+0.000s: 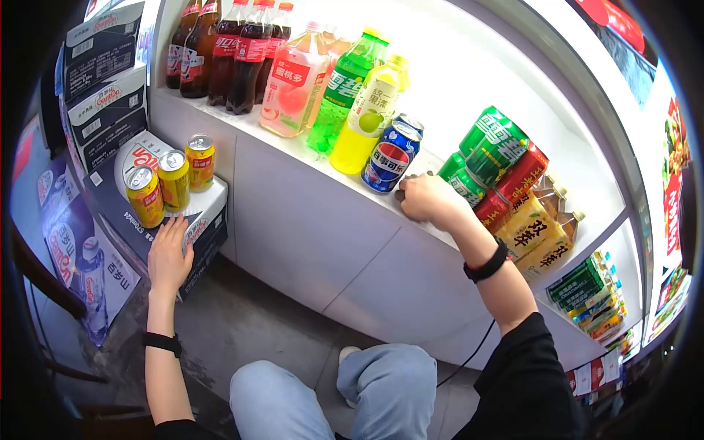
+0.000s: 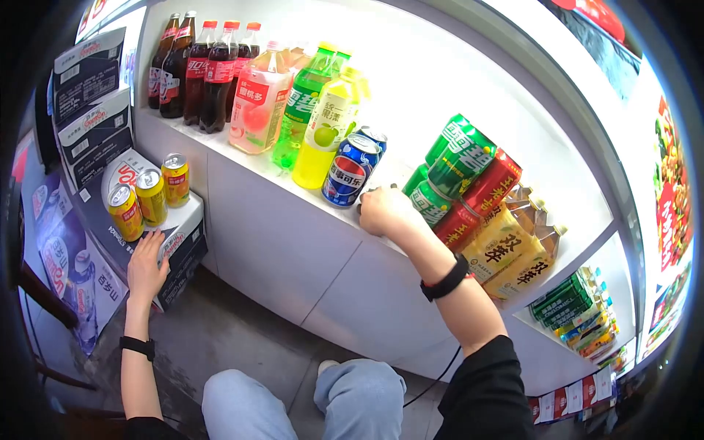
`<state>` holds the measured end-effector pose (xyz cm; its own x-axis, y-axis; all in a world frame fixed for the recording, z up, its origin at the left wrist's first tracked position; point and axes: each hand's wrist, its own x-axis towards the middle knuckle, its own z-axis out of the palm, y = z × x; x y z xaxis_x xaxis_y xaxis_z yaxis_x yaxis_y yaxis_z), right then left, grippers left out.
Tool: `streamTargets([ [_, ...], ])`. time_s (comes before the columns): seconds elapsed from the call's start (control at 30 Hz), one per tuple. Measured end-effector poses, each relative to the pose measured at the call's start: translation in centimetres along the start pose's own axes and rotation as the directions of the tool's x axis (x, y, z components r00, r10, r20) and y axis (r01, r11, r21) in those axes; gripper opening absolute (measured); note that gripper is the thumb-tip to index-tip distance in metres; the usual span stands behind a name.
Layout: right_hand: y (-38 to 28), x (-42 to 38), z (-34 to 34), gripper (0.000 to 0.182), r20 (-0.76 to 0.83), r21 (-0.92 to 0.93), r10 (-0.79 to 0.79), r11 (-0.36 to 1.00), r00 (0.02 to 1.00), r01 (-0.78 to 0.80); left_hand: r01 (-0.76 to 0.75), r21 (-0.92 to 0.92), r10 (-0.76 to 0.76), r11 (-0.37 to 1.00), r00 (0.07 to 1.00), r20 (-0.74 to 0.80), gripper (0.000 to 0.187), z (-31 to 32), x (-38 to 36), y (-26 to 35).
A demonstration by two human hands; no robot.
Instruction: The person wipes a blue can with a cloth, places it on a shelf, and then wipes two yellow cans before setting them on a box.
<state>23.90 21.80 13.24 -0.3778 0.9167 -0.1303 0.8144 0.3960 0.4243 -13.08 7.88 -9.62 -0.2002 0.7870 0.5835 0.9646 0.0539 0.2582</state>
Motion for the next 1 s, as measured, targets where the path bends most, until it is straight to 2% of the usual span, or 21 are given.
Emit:
streamTargets([
  [0.03,0.1,0.6,-0.3,0.023,0.022,-0.036,0.008,0.999,1.000,-0.007,0.002,-0.002,-0.002,1.000,1.000,-0.002,0.043,0.0,0.0,0.0],
  [0.07,0.4,0.9,-1.0,0.021,0.130,0.021,0.068,0.997,0.989,-0.071,0.000,-0.005,0.000,1.000,1.000,0.000,0.043,0.0,0.0,0.1],
  [0.13,1.3,1.9,-0.8,0.018,0.150,0.028,0.024,0.999,0.988,-0.028,0.004,-0.016,-0.004,1.000,1.000,-0.011,0.042,0.0,0.0,0.0],
  [0.17,1.6,1.9,-0.5,0.015,0.054,0.105,0.092,0.990,0.994,-0.098,0.005,-0.018,-0.006,1.000,1.000,-0.010,0.042,0.0,0.0,0.0],
  [0.2,1.7,1.9,-0.5,0.015,0.054,0.101,0.090,0.990,0.995,-0.095,0.012,-0.023,-0.012,1.000,1.000,-0.012,0.041,0.0,0.0,0.0],
  [0.23,2.1,2.0,-0.4,0.016,-0.164,0.049,0.068,0.997,0.984,-0.060,0.020,-0.027,-0.020,0.999,1.000,-0.013,0.041,0.0,0.0,0.0],
  [0.27,2.7,2.0,0.0,0.016,-0.369,-0.008,0.032,0.999,0.929,-0.038,0.025,-0.030,-0.026,0.999,1.000,-0.010,0.041,0.0,0.0,0.0],
  [0.3,5.1,4.4,1.7,0.020,-0.441,-0.058,-0.034,0.998,0.897,0.010,0.020,-0.024,-0.020,1.000,1.000,-0.010,0.041,0.0,0.0,0.0],
  [0.33,4.5,4.1,1.8,0.013,-0.546,0.072,0.091,0.995,0.833,-0.062,0.014,-0.018,-0.015,1.000,1.000,-0.013,0.041,0.0,0.0,-0.1],
  [0.4,4.9,4.7,1.9,0.015,-0.446,-0.037,0.121,0.987,0.887,-0.154,0.013,-0.018,-0.013,1.000,1.000,-0.018,0.041,0.2,-0.1,-0.2],
  [0.43,5.0,4.8,1.9,0.015,-0.446,-0.039,0.123,0.987,0.887,-0.156,0.007,-0.013,-0.008,1.000,1.000,-0.023,0.041,0.2,-0.1,-0.2],
  [0.5,4.2,5.1,1.2,0.020,-0.213,0.012,0.175,0.984,0.961,-0.176,0.015,-0.021,-0.015,1.000,1.000,-0.027,0.041,0.1,0.0,-0.2],
  [0.53,3.6,5.0,0.7,0.020,-0.213,0.012,0.175,0.984,0.961,-0.177,0.021,-0.029,-0.022,0.999,0.999,-0.025,0.041,0.0,-0.1,-0.1],
  [0.6,2.5,4.6,-0.5,0.024,-0.088,-0.085,0.286,0.952,0.954,-0.294,0.015,-0.031,-0.016,0.999,1.000,-0.027,0.041,0.2,-0.2,0.0],
  [0.63,3.4,5.4,0.1,0.026,-0.153,-0.194,0.209,0.952,0.966,-0.237,0.013,-0.030,-0.014,0.999,0.999,-0.031,0.041,0.1,-0.2,-0.1],
  [0.67,3.7,5.6,0.1,0.026,-0.155,-0.192,0.206,0.953,0.966,-0.234,0.014,-0.026,-0.015,1.000,0.999,-0.032,0.041,0.1,-0.1,-0.2],
  [0.73,4.3,6.2,0.1,0.028,-0.220,-0.351,0.181,0.902,0.959,-0.251,0.015,-0.023,-0.015,1.000,1.000,-0.026,0.041,0.0,-0.2,-0.1],
  [0.8,5.5,8.0,1.2,0.030,-0.225,-0.385,0.158,0.892,0.962,-0.237,0.016,-0.024,-0.016,1.000,0.999,-0.030,0.041,-0.1,-0.1,0.0],
  [0.87,6.9,10.5,2.4,0.031,0.040,-0.196,0.067,0.979,0.997,-0.058,0.020,-0.024,-0.020,1.000,0.999,-0.035,0.041,0.0,-0.1,0.0],
  [1.0,4.0,7.2,-0.3,0.031,0.068,-0.245,0.095,0.967,0.993,-0.076,0.044,-0.040,-0.044,0.998,0.999,-0.009,0.043,-0.1,-0.1,-0.1],
])
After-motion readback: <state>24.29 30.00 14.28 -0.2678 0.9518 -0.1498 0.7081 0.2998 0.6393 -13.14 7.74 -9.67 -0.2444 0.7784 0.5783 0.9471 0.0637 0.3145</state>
